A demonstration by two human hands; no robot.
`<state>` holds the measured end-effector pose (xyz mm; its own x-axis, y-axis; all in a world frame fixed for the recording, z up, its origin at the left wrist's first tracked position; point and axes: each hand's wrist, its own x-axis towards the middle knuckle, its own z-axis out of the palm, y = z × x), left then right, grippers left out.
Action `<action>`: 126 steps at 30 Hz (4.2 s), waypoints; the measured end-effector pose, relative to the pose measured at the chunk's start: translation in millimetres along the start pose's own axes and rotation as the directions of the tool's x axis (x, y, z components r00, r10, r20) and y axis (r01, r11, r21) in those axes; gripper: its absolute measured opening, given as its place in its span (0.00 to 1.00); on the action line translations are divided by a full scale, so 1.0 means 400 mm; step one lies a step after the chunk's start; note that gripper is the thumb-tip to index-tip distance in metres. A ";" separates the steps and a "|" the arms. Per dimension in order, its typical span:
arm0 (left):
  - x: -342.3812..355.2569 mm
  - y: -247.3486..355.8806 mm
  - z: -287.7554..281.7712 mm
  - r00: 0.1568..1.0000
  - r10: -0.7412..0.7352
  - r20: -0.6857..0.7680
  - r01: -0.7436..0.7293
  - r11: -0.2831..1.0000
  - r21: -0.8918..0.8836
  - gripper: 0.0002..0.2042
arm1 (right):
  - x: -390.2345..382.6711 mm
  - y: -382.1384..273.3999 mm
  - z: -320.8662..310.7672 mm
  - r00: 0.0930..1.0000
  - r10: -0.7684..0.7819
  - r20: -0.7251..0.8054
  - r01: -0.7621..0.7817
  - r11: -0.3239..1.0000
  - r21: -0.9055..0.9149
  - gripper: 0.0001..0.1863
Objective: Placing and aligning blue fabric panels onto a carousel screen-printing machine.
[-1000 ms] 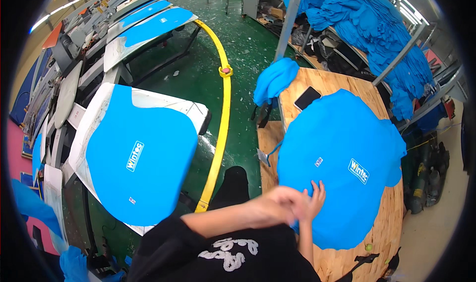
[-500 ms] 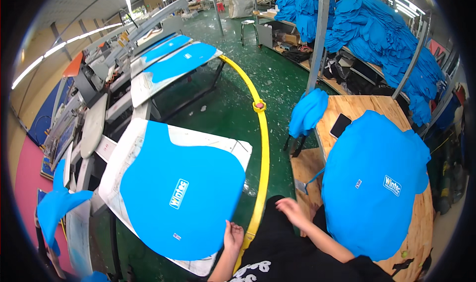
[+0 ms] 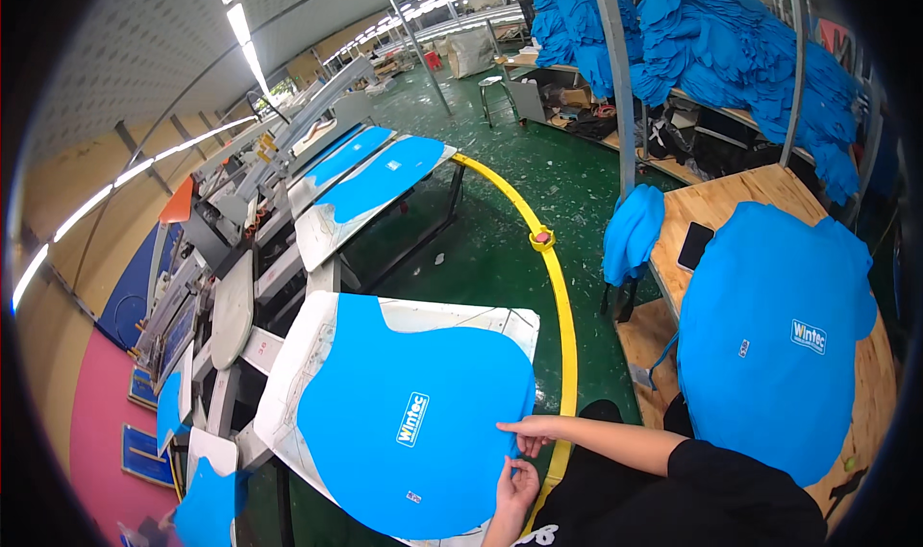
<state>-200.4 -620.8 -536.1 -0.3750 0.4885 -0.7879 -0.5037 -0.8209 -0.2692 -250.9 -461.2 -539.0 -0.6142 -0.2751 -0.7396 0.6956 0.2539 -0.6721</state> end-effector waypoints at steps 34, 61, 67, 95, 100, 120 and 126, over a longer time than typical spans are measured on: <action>-0.242 0.124 0.285 0.466 0.200 0.862 -0.532 0.842 0.092 0.21 | -0.561 -0.303 -0.154 0.193 -0.857 -0.479 0.292 -0.416 0.861 0.24; -0.098 -0.663 0.070 0.557 -0.768 0.316 0.036 0.402 0.915 0.34 | -1.108 0.152 0.073 -0.566 -0.572 -0.593 0.518 0.313 -0.796 0.16; -0.133 -0.586 0.136 0.525 -0.825 0.212 0.731 0.564 0.384 0.26 | -1.083 0.076 0.005 -0.477 -0.629 -0.613 0.418 0.451 -0.789 0.13; -0.123 -0.348 0.243 0.394 -0.726 0.564 0.306 0.682 0.664 0.26 | -1.244 0.479 0.220 -0.254 -0.305 -0.918 0.678 0.621 -0.393 0.19; -0.210 -0.450 0.415 0.393 -0.609 0.689 -0.198 0.676 0.710 0.22 | -1.305 0.482 0.288 -0.527 -0.363 -0.769 0.647 0.415 -0.639 0.22; -0.243 -1.797 1.040 0.039 -0.695 0.718 -0.894 0.296 0.335 0.13 | -2.015 0.491 -0.675 -0.598 0.048 -0.800 0.733 0.437 -0.522 0.28; -0.335 -1.918 1.050 0.012 -0.802 0.598 -0.500 0.513 0.698 0.11 | -2.098 0.409 -0.564 -0.811 -0.102 -0.575 0.569 0.087 -0.818 0.27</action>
<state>-90.5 67.7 8.5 -0.0660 0.8409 0.5372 -0.6138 -0.4587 0.6426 294.4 20.5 -36.5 0.2127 0.7308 0.6486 -0.5939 0.6238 -0.5081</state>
